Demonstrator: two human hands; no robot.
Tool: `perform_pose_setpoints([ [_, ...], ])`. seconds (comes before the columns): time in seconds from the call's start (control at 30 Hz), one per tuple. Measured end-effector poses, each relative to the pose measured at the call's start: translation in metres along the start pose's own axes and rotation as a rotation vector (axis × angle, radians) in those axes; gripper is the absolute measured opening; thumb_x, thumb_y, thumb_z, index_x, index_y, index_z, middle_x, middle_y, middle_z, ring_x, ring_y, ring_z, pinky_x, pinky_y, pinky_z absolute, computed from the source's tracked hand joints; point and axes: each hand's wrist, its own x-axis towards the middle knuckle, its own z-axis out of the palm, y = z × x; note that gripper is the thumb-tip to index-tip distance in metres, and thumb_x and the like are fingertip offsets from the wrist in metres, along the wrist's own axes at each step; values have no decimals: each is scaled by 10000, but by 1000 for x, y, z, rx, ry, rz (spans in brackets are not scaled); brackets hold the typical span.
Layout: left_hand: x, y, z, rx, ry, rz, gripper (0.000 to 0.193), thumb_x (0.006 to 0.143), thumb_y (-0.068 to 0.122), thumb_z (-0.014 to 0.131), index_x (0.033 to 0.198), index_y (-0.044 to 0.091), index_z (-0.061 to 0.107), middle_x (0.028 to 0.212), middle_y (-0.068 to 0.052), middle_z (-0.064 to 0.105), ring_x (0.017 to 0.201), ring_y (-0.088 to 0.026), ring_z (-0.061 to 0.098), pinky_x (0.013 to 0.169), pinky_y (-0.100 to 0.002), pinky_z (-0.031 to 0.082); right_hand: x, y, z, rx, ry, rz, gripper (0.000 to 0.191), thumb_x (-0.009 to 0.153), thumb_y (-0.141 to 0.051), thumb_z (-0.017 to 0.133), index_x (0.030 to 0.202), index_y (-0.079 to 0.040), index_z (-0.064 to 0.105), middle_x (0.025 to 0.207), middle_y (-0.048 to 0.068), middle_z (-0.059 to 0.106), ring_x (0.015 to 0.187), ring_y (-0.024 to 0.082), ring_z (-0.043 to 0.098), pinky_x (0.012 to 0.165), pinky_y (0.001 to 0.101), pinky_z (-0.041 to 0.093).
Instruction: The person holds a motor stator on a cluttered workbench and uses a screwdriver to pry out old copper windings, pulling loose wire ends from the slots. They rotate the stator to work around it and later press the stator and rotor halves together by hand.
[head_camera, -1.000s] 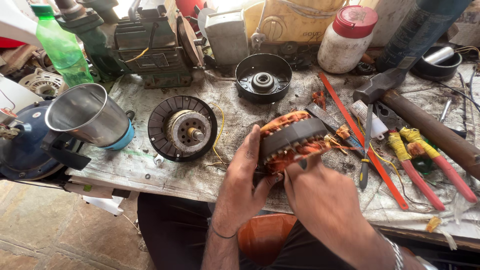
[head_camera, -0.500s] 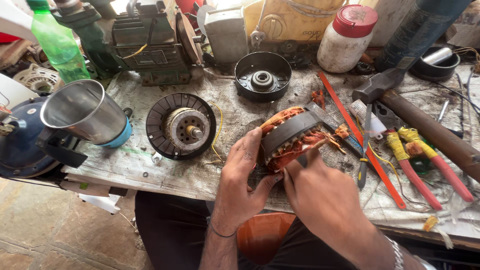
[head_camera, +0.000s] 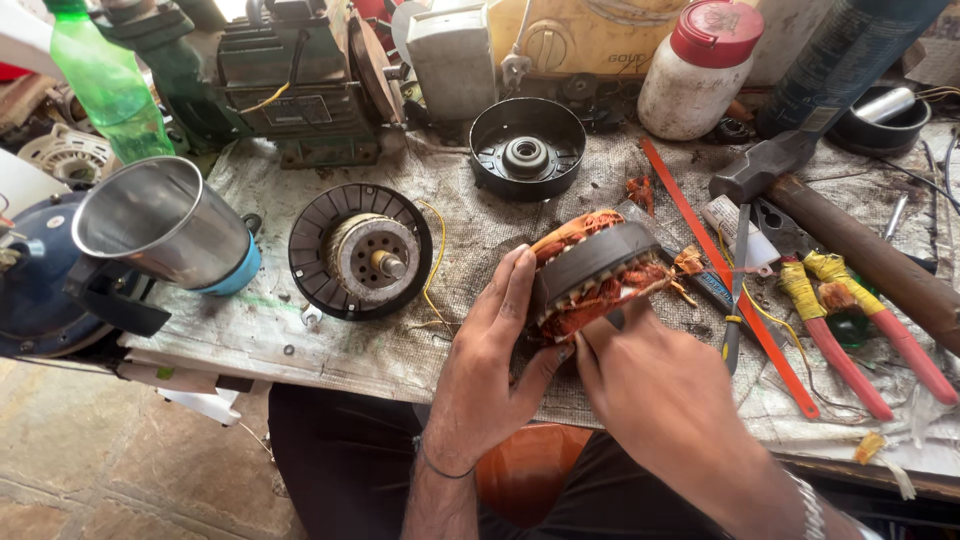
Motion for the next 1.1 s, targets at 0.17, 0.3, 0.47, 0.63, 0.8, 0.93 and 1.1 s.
perform_pose_setpoints([
  [0.17, 4, 1, 8, 114, 5, -24, 1023, 818, 106, 848, 1620, 62, 216, 1568, -315, 415, 1419, -463, 499, 1122, -502, 523, 5, 4, 3, 16, -99, 48, 277, 955, -330, 556, 1020, -101, 696, 883, 175, 656, 641, 345, 735, 565, 454, 615],
  [0.3, 3, 3, 10, 122, -1, -71, 1040, 790, 29, 782, 1645, 103, 194, 1536, -276, 521, 1351, -419, 604, 1082, -474, 570, 8, 2, 7, 4, 8, 29, 264, 950, -320, 560, 964, -102, 709, 952, 216, 654, 629, 358, 728, 533, 464, 612],
  [0.47, 1, 4, 7, 153, 48, 30, 1048, 759, -43, 721, 1652, 112, 194, 1494, -297, 534, 1363, -441, 586, 1140, -509, 531, 0, 3, 3, -9, -84, 46, 277, 948, -345, 558, 980, -111, 702, 829, 162, 678, 670, 341, 737, 600, 471, 611],
  [0.63, -1, 3, 3, 49, 80, 30, 994, 829, 77, 823, 1638, 100, 245, 1487, -259, 559, 1387, -425, 569, 1168, -517, 486, 0, 0, -4, 33, -119, 78, 282, 918, -355, 576, 953, -118, 724, 850, 161, 688, 681, 365, 729, 628, 505, 593],
  [0.8, -1, 5, 3, 94, 82, -3, 910, 789, 115, 872, 1570, 100, 407, 1467, -280, 561, 1390, -435, 544, 1159, -532, 467, 2, 1, -6, 35, -276, 125, 295, 998, -387, 545, 1092, -147, 689, 895, 147, 663, 729, 315, 736, 682, 443, 614],
  [0.93, -1, 5, 1, 48, 72, -20, 892, 791, 94, 849, 1570, 74, 415, 1495, -266, 554, 1403, -421, 542, 1180, -532, 451, 3, 2, -7, 53, -173, 103, 293, 958, -374, 556, 976, -138, 730, 848, 164, 709, 727, 360, 731, 702, 498, 592],
  [1.1, -1, 5, -4, -10, 80, -4, 884, 811, 92, 837, 1581, 67, 403, 1527, -246, 551, 1427, -415, 537, 1182, -516, 466, -2, -2, -9, 83, -96, 50, 284, 918, -353, 609, 1093, -180, 752, 1012, 176, 691, 689, 380, 728, 633, 496, 595],
])
